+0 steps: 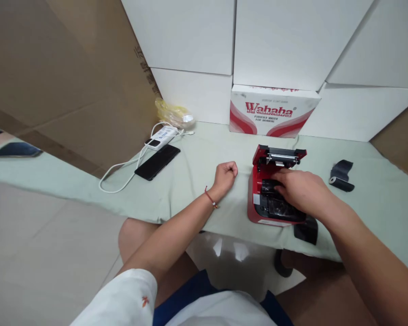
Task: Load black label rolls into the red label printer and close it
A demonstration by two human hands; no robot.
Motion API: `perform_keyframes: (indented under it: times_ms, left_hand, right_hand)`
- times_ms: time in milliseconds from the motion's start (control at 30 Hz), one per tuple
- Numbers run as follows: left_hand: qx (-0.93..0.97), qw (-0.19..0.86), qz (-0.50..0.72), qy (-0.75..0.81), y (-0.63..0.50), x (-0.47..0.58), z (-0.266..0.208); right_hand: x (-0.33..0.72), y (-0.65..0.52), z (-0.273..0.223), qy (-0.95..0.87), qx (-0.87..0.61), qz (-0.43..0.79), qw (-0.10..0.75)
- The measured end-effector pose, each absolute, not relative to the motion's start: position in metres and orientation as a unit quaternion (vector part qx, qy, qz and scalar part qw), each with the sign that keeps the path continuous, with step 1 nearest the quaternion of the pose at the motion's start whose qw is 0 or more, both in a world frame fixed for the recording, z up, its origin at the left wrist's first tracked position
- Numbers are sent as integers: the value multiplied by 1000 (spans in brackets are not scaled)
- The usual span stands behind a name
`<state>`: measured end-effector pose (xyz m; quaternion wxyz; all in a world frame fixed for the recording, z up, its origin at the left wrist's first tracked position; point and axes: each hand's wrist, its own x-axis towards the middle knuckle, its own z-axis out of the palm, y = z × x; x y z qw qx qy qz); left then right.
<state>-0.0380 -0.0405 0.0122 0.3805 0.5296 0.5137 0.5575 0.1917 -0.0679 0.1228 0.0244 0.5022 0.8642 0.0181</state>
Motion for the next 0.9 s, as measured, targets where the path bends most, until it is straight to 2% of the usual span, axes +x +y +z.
perform_keyframes:
  times_ms: [67, 200, 267, 367, 433, 533, 600, 733, 900]
  left_hand:
    - [544, 390, 530, 520, -38, -39, 8]
    - [562, 401, 496, 526, -39, -41, 7]
    - [561, 407, 493, 526, -37, -42, 8]
    - [548, 416, 502, 524, -34, -42, 8]
    - [532, 417, 516, 527, -33, -41, 7]
    - [507, 426, 531, 528, -32, -40, 6]
    - [502, 426, 529, 536, -33, -38, 7]
    - [509, 375, 532, 563, -38, -36, 7]
    - [534, 332, 518, 580, -38, -38, 5]
  right_hand:
    - [173, -55, 119, 855, 508, 21, 101]
    - [162, -57, 123, 848, 518, 9, 112]
    - [179, -68, 134, 860, 504, -16, 72]
    - [236, -89, 158, 891, 438, -89, -77]
    - [287, -95, 168, 865, 479, -77, -128]
    - [357, -87, 156, 792, 602, -86, -49]
    - [385, -77, 134, 783, 614, -100, -26]
    - [398, -61, 93, 775, 625, -90, -22]
    - [385, -39, 81, 660, 751, 11, -13]
